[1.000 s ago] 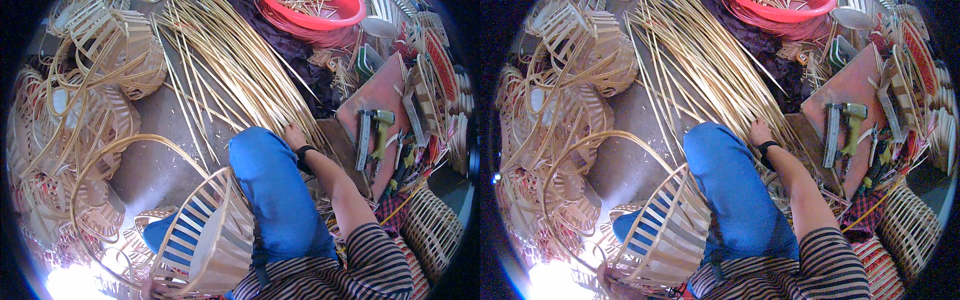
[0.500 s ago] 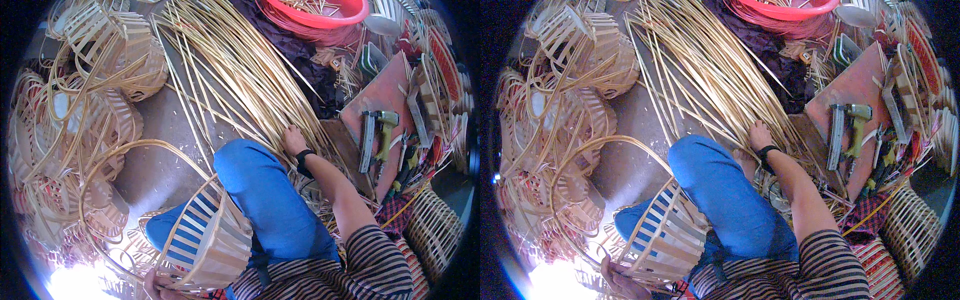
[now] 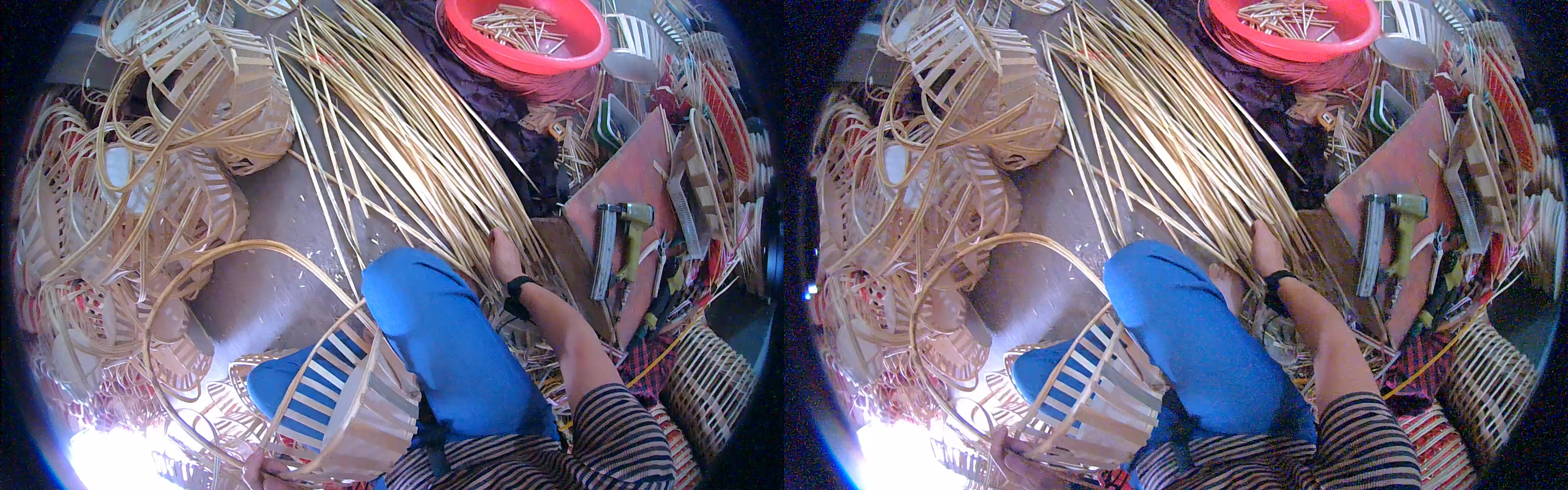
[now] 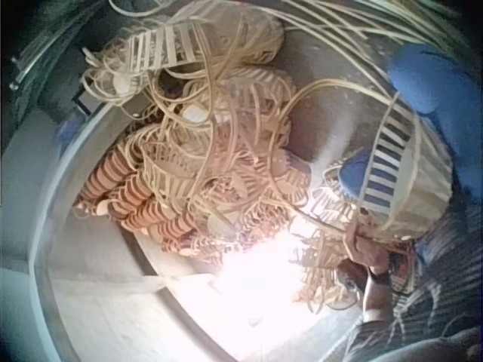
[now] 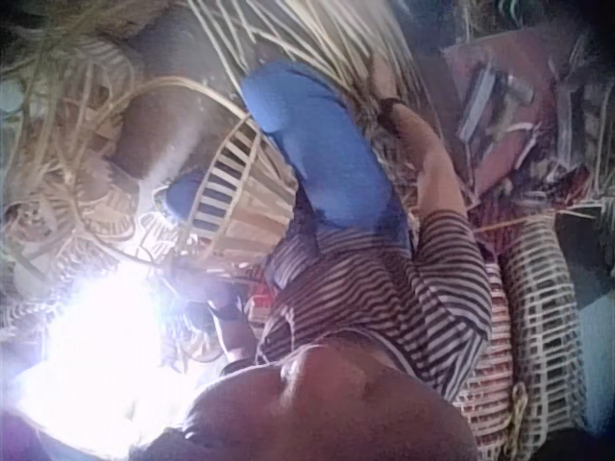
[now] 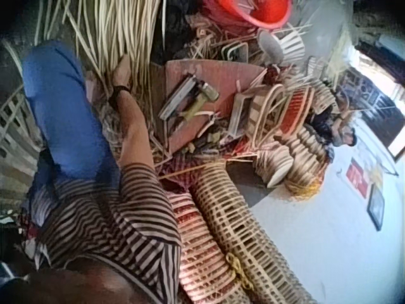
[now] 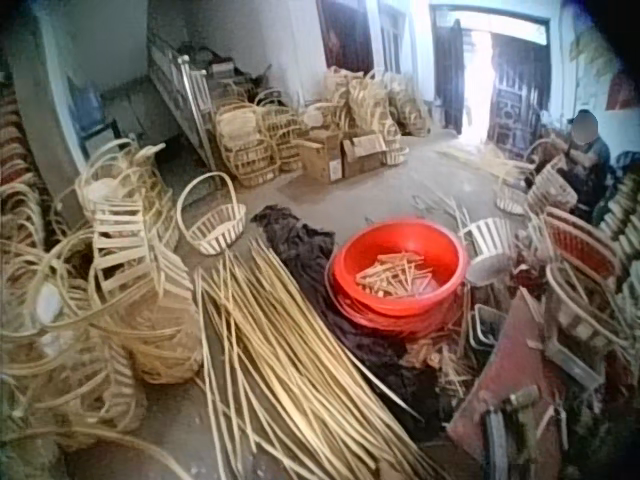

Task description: The person constructs a basket by attaching a handle to the wooden base and ribs using a pneumatic stapler and shears, while working on the floor of a workshop.

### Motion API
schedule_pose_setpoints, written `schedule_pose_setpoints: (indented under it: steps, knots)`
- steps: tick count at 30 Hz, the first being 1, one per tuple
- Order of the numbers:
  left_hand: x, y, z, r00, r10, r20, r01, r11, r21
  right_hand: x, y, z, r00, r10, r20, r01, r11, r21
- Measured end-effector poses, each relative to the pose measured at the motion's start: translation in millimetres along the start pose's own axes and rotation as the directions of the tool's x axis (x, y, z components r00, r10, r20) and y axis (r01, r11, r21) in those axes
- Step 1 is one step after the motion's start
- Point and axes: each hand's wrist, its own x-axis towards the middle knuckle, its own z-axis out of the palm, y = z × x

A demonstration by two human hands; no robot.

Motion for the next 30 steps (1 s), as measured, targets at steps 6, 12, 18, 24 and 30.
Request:
schedule_pose_setpoints:
  steps: [6,12,18,24,30]
  knots:
    - [-7.9,-4.1,-4.9,0.999,-0.021,-0.026,0.022,0.999,0.024,0.9,1.4,2.9,0.993,-0.015,0.113,0.017,1.000,-0.013]
    - [-12.2,-4.4,-11.1,0.998,-0.056,-0.038,0.058,0.997,0.051,15.2,-5.6,6.3,0.929,-0.331,0.164,0.361,0.910,-0.203]
    - [-17.7,-7.0,-22.9,0.996,-0.063,-0.056,0.068,0.993,0.100,43.3,-2.5,1.8,0.997,-0.050,0.054,0.065,0.942,-0.329]
    - [-22.5,-7.3,-34.8,0.994,-0.074,-0.079,0.084,0.987,0.137,25.7,-17.9,32.9,0.874,0.264,0.408,-0.168,0.952,-0.256]
    - [-24.1,-7.7,-44.5,0.993,-0.082,-0.091,0.097,0.979,0.181,1.9,-32.6,44.8,0.848,0.252,0.467,-0.228,0.968,-0.109]
